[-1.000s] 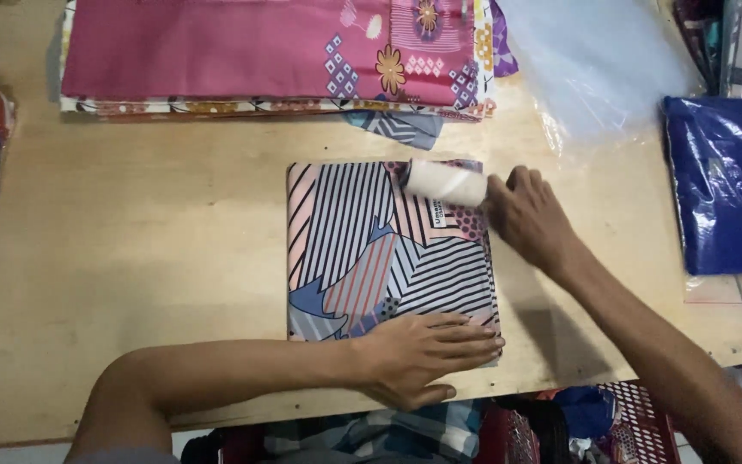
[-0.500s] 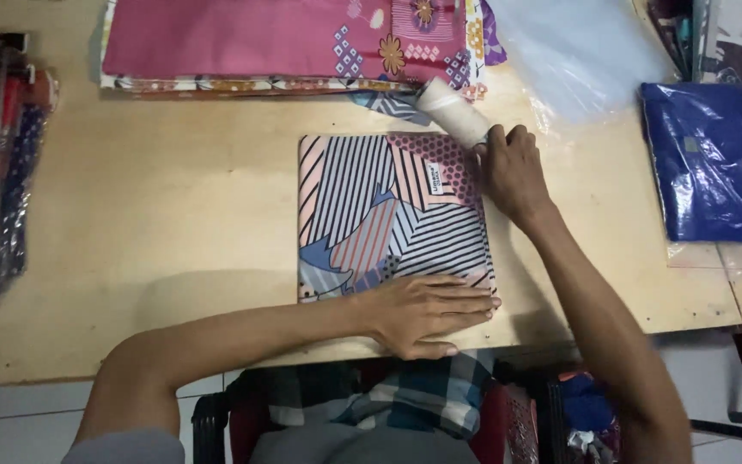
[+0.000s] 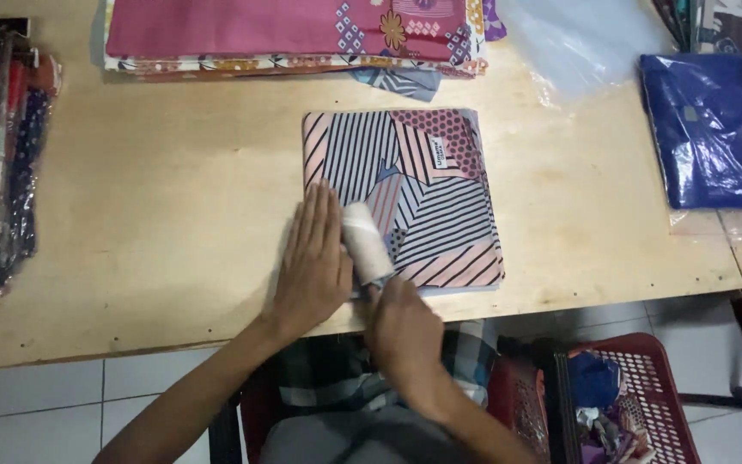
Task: Cleaning a piece of patterned fabric with a lint roller and folding it neatly on a work surface.
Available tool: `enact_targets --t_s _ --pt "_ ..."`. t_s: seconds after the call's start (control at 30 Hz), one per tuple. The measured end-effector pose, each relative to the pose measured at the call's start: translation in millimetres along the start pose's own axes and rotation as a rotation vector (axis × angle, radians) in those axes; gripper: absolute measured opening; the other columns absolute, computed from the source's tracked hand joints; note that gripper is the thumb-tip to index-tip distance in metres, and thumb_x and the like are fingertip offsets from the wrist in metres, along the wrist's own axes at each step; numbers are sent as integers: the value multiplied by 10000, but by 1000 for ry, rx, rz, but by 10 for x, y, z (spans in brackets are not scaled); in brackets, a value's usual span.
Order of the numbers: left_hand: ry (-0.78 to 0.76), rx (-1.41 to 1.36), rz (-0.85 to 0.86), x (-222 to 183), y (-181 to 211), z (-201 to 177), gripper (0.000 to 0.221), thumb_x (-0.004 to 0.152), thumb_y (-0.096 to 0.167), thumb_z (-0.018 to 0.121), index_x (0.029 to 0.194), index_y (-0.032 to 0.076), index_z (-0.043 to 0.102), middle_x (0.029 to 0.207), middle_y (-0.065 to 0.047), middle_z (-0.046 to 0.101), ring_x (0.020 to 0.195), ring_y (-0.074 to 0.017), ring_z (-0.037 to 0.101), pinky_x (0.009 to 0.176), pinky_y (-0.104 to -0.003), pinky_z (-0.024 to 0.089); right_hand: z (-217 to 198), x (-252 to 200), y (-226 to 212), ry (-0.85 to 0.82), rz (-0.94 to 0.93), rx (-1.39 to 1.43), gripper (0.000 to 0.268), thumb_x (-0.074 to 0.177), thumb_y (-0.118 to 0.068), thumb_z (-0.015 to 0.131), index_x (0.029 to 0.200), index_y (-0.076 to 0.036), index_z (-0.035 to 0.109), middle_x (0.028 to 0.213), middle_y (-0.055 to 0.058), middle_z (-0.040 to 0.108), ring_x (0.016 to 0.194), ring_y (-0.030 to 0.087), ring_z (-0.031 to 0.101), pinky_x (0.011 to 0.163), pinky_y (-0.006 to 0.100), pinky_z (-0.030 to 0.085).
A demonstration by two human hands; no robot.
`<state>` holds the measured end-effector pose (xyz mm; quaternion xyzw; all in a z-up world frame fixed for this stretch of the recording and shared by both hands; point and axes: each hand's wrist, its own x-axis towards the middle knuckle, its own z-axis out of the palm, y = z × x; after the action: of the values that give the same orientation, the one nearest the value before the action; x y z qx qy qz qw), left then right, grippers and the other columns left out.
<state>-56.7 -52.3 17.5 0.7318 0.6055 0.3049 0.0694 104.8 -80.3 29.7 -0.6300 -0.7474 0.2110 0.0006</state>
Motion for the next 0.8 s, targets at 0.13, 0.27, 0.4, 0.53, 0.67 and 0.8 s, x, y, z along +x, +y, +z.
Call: enact_targets --t_s 0.13,0.27,0.4,0.53,0.67,0.8 --pt "-54 159 93 -67 -72 18 755 834 117 444 1542 -120 338 1596 -345 332 1515 -455 281 1253 -517 177 297 -79 -61 332 -78 -384 358 1057 -402 441 858 -134 570 689 11 557 561 218 690 481 340 564" --pt "-184 162 54 -104 -112 31 842 805 216 501 1549 -123 299 1586 -319 369 1519 -405 312 1260 -494 169 277 -64 -106 365 -52 -513 346 1025 -435 510 814 -168 572 659 -36 550 536 176 676 453 309 549" --pt "-195 127 15 -69 -95 29 803 859 279 539 1549 -85 352 1609 -302 353 1517 -421 306 1239 -532 185 276 -27 -10 341 33 -489 362 1026 -445 533 828 -148 594 669 -12 582 558 200 702 465 341 563" --pt "-192 105 -5 -71 -76 36 751 921 353 507 1528 -77 407 1604 -304 365 1511 -428 318 1236 -533 190 98 55 285 409 153 -635 374 1028 -480 506 829 -182 614 675 -32 581 582 171 710 489 339 573" --pt "-196 125 -2 -87 -92 67 761 920 360 491 1536 -77 392 1617 -288 355 1524 -413 299 1240 -520 174 109 133 733 375 250 -591 439 1057 -526 423 853 -164 561 668 13 576 576 254 719 516 426 573" --pt "-191 124 -17 -110 -93 72 755 926 376 489 1532 -66 402 1615 -280 361 1525 -405 302 1244 -512 167 -93 146 780 222 345 -473 452 1081 -513 368 905 -147 567 712 51 625 669 326 752 576 470 581"
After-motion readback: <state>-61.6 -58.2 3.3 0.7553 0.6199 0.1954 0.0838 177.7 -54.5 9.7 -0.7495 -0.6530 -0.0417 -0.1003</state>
